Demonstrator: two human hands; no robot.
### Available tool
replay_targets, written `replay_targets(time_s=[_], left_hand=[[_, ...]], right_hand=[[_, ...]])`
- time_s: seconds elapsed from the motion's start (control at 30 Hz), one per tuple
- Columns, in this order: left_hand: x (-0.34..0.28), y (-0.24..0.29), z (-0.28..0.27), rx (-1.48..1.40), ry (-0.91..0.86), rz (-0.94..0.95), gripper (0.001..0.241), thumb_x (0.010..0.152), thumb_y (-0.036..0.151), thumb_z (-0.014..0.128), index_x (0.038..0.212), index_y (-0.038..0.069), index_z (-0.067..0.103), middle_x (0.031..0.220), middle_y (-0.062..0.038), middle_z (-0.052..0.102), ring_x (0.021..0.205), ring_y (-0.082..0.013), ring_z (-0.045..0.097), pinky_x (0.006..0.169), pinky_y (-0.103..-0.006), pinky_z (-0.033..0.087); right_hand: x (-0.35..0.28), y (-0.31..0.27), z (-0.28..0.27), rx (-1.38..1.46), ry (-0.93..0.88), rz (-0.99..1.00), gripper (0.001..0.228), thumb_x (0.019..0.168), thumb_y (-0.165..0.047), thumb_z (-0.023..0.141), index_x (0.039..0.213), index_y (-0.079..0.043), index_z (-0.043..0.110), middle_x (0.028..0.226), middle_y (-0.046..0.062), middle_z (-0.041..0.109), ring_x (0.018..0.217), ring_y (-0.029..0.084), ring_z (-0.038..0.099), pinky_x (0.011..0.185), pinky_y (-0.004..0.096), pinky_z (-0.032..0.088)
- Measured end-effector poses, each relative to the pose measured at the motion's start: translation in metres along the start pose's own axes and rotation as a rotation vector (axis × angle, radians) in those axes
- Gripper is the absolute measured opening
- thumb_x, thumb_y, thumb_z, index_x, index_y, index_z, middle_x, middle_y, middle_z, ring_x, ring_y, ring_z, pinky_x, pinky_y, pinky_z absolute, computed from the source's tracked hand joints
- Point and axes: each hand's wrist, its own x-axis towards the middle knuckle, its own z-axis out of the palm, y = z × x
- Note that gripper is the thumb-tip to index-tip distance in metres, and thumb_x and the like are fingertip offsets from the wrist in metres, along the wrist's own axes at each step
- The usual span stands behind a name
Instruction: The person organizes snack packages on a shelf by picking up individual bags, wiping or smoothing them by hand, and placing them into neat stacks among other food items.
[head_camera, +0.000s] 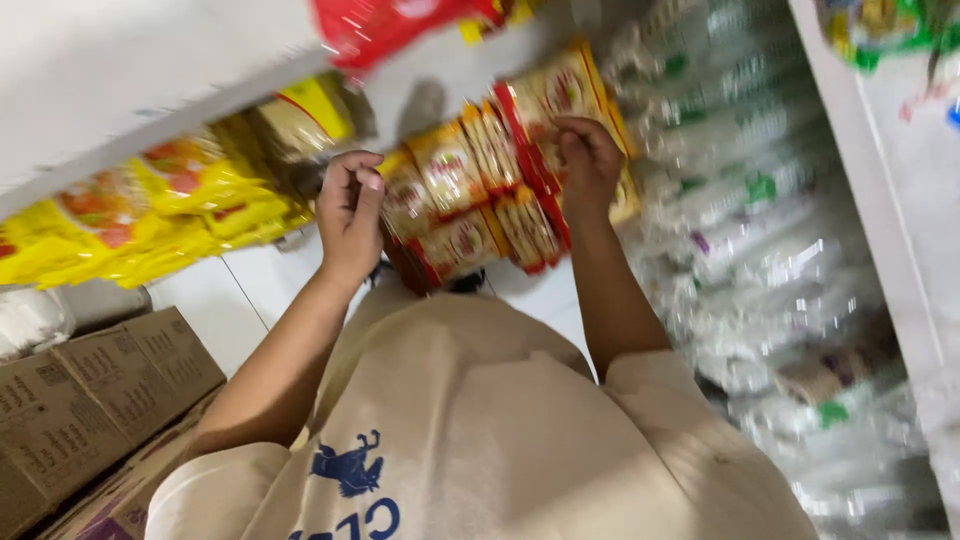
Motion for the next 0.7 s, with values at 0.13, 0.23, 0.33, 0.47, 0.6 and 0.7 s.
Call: replay_targets(time_s=[0.13, 0.23, 0.33, 0.47, 0.6, 0.7], left_hand=[[-0.020, -0.066, 0.023, 0.048, -0.174, -0.197, 0.022, 0.113, 0.023, 0.054, 0.119, 0.003, 0.060, 0.097, 0.001, 0.058, 0.090, -0.0081, 0.052, 0.084, -0.0227, 0.044], [-0.027, -0.111, 0.046, 0.031, -0.268, -0.345, 0.028, 0.113, 0.030, 0.052, 0.113, 0.004, 0.061, 0.095, 0.001, 0.061, 0.091, -0.0084, 0.055, 0.085, -0.0227, 0.045], [-0.038, -0.160, 0.066, 0.136, -0.347, -0.706, 0.031, 0.104, 0.036, 0.053, 0.108, 0.009, 0.067, 0.090, 0.001, 0.063, 0.078, -0.0120, 0.056, 0.071, -0.0269, 0.047], [-0.056, -0.217, 0.086, 0.212, -0.518, -0.547, 0.030, 0.103, 0.032, 0.058, 0.109, 0.005, 0.067, 0.102, -0.002, 0.064, 0.095, -0.0141, 0.061, 0.083, -0.0313, 0.049], [-0.047, -0.237, 0.113, 0.271, -0.643, -0.638, 0.031, 0.101, 0.034, 0.057, 0.105, 0.005, 0.067, 0.097, -0.006, 0.064, 0.090, -0.0185, 0.061, 0.082, -0.0353, 0.050], [-0.019, -0.249, 0.145, 0.503, -0.765, -0.620, 0.030, 0.103, 0.034, 0.057, 0.105, 0.005, 0.066, 0.093, -0.011, 0.065, 0.088, -0.0214, 0.063, 0.082, -0.0373, 0.050]], right_hand=[[-0.042, 0.065, -0.048, 0.219, 0.102, 0.332, 0.019, 0.098, -0.009, 0.061, 0.111, -0.002, 0.071, 0.081, 0.004, 0.065, 0.067, 0.009, 0.054, 0.062, 0.024, 0.043], [-0.080, 0.115, -0.061, 0.169, 0.241, 0.836, 0.015, 0.092, -0.014, 0.069, 0.106, -0.008, 0.067, 0.079, 0.003, 0.066, 0.065, 0.012, 0.058, 0.054, 0.026, 0.044], [-0.137, 0.149, -0.072, 0.069, 0.095, 1.130, 0.023, 0.085, -0.026, 0.068, 0.103, -0.012, 0.071, 0.079, 0.006, 0.067, 0.062, 0.016, 0.061, 0.052, 0.029, 0.048], [-0.194, 0.173, -0.088, 0.102, 0.181, 1.313, 0.027, 0.088, -0.030, 0.071, 0.103, -0.008, 0.068, 0.086, 0.007, 0.068, 0.068, 0.018, 0.063, 0.060, 0.033, 0.052], [-0.208, 0.192, -0.117, 0.162, 0.594, 1.128, 0.025, 0.090, -0.026, 0.066, 0.105, -0.006, 0.065, 0.086, 0.009, 0.067, 0.070, 0.020, 0.064, 0.063, 0.036, 0.055], [-0.190, 0.198, -0.139, 0.222, 0.673, 0.799, 0.019, 0.094, -0.013, 0.061, 0.107, 0.000, 0.065, 0.089, 0.013, 0.068, 0.073, 0.022, 0.062, 0.066, 0.035, 0.055]])
